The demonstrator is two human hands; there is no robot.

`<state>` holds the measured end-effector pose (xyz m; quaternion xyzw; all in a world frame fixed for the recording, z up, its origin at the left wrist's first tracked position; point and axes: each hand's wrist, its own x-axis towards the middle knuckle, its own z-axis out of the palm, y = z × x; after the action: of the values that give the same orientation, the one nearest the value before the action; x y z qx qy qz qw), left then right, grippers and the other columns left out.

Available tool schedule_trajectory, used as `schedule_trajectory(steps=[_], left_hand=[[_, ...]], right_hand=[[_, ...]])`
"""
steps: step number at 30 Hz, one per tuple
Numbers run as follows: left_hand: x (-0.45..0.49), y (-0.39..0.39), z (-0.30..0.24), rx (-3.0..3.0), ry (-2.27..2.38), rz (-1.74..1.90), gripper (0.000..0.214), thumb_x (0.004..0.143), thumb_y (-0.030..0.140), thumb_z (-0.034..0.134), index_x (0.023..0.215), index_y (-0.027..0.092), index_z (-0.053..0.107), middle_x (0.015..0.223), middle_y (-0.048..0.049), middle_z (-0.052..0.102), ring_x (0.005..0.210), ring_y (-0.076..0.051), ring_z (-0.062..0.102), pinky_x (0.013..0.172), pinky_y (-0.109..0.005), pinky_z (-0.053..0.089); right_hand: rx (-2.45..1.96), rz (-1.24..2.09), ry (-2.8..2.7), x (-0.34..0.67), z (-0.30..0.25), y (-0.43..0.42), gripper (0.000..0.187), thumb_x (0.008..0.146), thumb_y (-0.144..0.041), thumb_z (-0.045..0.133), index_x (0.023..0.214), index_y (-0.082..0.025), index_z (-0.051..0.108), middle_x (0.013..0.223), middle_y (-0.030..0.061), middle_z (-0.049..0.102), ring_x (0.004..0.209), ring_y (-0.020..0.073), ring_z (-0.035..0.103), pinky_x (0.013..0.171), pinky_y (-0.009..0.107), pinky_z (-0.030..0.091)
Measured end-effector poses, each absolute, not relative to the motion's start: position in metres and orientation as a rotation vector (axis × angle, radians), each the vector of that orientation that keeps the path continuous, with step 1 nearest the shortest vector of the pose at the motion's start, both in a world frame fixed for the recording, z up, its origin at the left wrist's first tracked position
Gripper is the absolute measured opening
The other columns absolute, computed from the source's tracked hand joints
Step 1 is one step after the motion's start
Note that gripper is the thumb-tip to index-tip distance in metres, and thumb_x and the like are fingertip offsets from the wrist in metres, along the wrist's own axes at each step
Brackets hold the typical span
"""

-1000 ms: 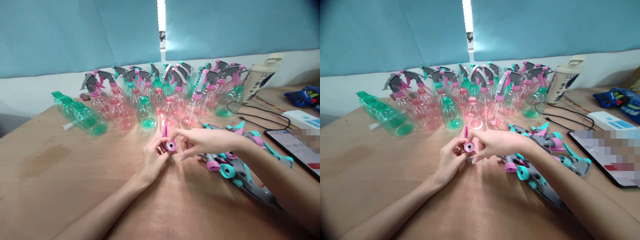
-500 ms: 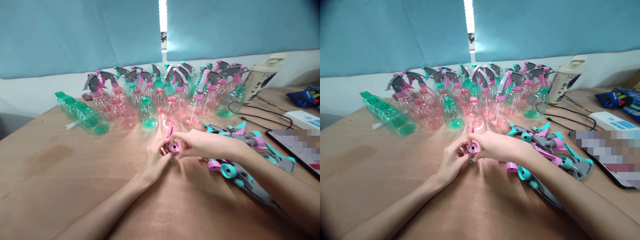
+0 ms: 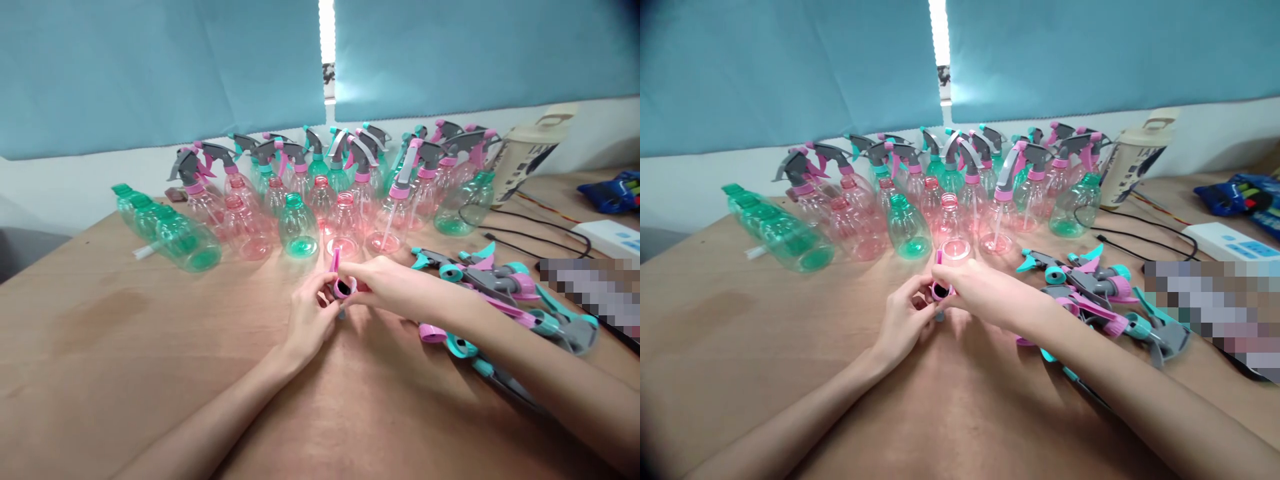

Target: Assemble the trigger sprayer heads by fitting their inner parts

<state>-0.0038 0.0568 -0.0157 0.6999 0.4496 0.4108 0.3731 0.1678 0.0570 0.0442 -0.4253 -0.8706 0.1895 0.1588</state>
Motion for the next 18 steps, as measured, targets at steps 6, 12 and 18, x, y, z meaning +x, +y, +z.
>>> schedule_trajectory(steps=[6,12,18], left_hand=[[-0.004,0.057,-0.016,1.812,1.135,1.047,0.019,0.075,0.023,0.069,0.093,0.017,0.064,0.081,-0.0004,0.061,0.059,-0.010,0.053,0.051,-0.020,0.044],[-0.002,0.058,-0.014,1.850,1.151,1.058,0.020,0.073,0.025,0.073,0.090,0.018,0.065,0.077,0.0018,0.059,0.059,-0.009,0.051,0.052,-0.020,0.043],[-0.002,0.058,-0.013,1.876,1.161,1.048,0.020,0.072,0.021,0.074,0.090,0.018,0.065,0.080,0.0013,0.061,0.061,-0.009,0.052,0.053,-0.020,0.043]], right_hand=[[-1.353,0.662,-2.473,0.169,0.054,0.060,0.025,0.083,-0.037,0.062,0.073,-0.020,0.048,0.065,-0.0038,0.053,0.058,0.0100,0.047,0.049,0.020,0.031],[-1.388,0.730,-2.461,0.175,0.061,0.062,0.009,0.085,-0.025,0.057,0.078,-0.020,0.054,0.068,-0.0035,0.056,0.063,0.0110,0.050,0.054,0.021,0.035],[-1.436,0.759,-2.420,0.181,0.063,0.063,0.018,0.084,-0.020,0.055,0.102,-0.020,0.054,0.077,-0.0009,0.062,0.069,0.0137,0.054,0.057,0.023,0.037]])
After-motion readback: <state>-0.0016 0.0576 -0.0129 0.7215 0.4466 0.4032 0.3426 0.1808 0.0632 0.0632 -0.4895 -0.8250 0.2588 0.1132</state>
